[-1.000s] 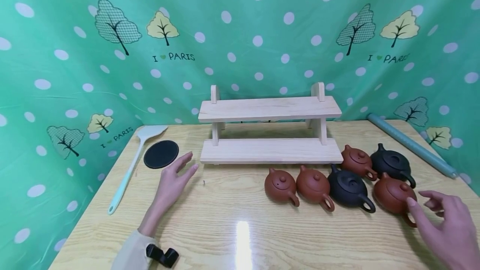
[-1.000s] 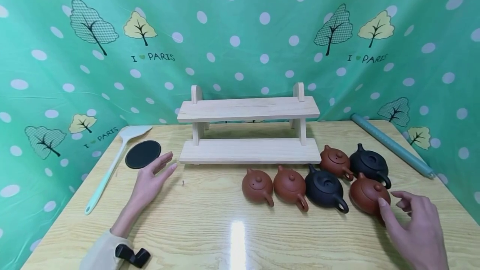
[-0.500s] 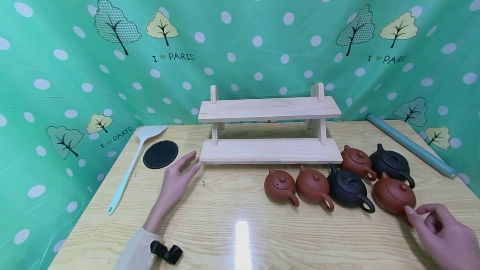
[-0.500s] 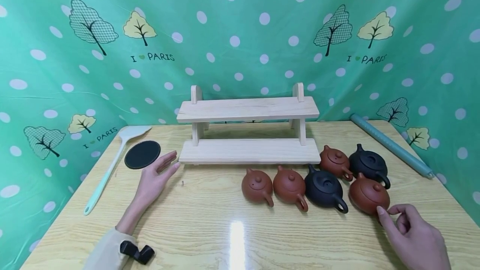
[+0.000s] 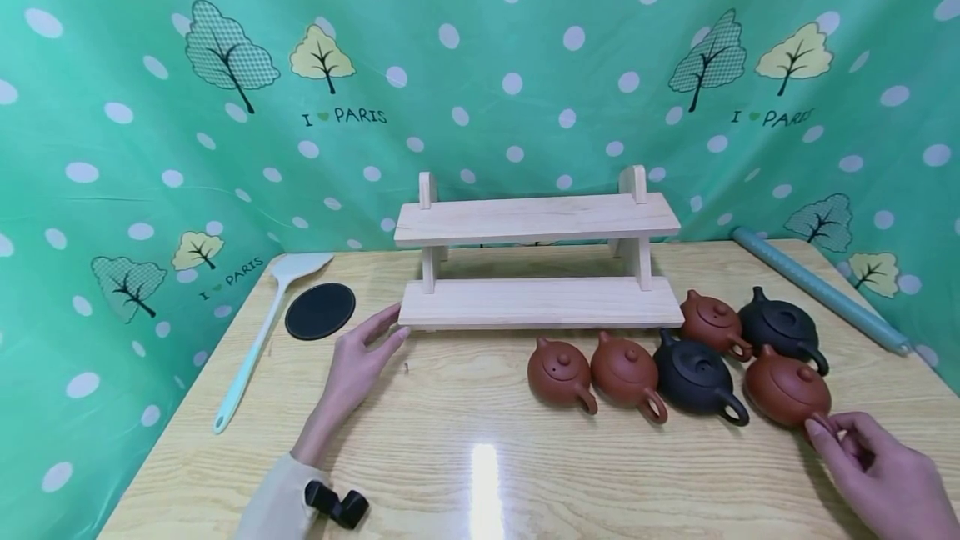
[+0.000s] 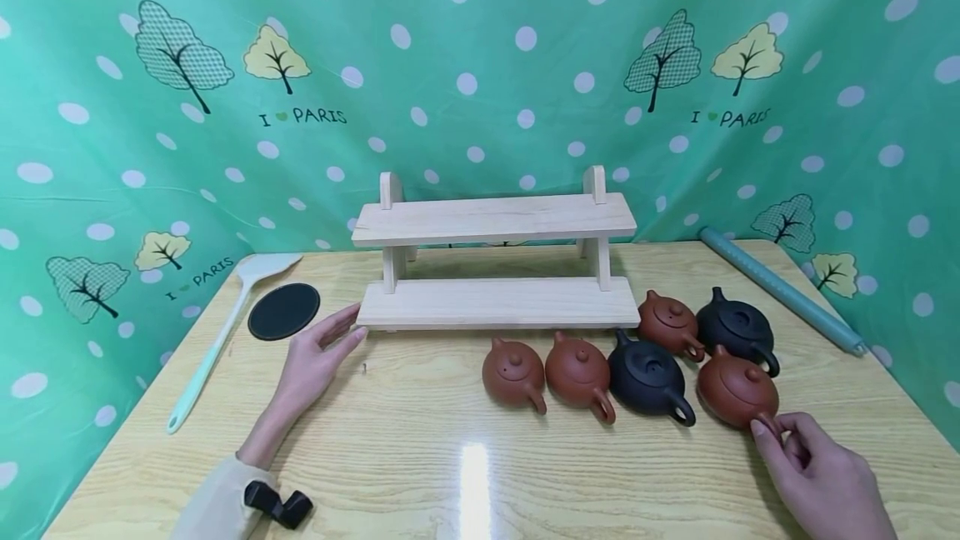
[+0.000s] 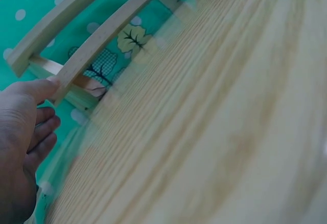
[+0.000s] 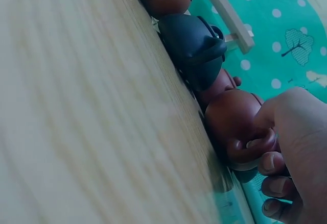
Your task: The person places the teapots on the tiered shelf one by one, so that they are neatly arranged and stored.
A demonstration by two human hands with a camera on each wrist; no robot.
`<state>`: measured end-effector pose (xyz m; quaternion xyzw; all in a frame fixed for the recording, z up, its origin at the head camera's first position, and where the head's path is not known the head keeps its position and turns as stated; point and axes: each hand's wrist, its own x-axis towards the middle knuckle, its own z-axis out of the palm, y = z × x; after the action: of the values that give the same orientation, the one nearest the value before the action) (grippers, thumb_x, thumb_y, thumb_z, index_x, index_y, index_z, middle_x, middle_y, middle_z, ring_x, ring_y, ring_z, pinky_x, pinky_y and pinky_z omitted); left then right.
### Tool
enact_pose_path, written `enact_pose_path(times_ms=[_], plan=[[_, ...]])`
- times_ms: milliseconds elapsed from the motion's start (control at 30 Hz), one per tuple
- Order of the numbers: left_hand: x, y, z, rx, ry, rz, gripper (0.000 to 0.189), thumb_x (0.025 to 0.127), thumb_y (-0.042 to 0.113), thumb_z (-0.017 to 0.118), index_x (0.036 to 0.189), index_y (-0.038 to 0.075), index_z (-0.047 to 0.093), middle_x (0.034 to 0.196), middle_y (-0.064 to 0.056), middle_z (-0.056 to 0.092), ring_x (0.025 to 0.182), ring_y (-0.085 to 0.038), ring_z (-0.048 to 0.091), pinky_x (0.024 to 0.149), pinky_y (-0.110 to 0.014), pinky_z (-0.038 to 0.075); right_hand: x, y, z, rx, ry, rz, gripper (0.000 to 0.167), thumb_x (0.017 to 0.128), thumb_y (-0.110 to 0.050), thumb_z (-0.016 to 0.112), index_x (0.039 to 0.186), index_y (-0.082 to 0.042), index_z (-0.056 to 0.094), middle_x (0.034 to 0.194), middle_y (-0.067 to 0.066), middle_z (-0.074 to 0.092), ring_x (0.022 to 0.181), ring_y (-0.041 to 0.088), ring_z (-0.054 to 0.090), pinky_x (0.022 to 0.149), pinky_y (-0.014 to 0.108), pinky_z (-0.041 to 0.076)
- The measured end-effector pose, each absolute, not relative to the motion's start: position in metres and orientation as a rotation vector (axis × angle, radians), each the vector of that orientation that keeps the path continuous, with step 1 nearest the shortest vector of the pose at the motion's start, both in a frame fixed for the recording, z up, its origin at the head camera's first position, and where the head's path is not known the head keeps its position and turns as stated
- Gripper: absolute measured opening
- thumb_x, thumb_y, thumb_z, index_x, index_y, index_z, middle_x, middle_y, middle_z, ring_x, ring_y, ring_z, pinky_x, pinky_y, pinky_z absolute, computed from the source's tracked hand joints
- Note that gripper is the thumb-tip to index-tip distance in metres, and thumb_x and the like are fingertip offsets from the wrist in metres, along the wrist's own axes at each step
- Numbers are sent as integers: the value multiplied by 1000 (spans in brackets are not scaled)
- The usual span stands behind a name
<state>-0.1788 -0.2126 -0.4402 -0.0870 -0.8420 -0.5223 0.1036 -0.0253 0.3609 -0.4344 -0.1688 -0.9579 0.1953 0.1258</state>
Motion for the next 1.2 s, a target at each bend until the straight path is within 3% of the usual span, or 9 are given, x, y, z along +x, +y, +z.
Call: enact_pose_path(times_ms=[367, 767, 1200], plan=[[-179, -211, -440, -274, -2466, -1536, 47, 99, 24, 74, 141, 4, 63, 136, -14, 66, 126, -32, 62, 105, -43, 48, -25, 362, -437, -385, -2775, 555, 18, 103, -9, 62, 99, 8, 58, 70, 5, 49, 61, 20, 42, 50, 27, 29], [-179, -210, -439, -282, -2452, -1518, 45, 99, 21, 74, 139, 2, 65, 132, -14, 68, 122, -31, 65, 103, -41, 50, -25, 365, -441, -304, -2723, 498, 15, 102, -1, 61, 106, 12, 54, 74, 10, 52, 61, 21, 42, 48, 27, 30], [-179, -210, -441, -291, -2444, -1501, 44, 100, 22, 74, 138, 2, 65, 131, -14, 68, 121, -31, 66, 101, -39, 50, -21, 361, -435, -311, -2655, 482, 20, 106, -5, 58, 106, 14, 53, 73, 12, 52, 58, 20, 40, 47, 26, 28]])
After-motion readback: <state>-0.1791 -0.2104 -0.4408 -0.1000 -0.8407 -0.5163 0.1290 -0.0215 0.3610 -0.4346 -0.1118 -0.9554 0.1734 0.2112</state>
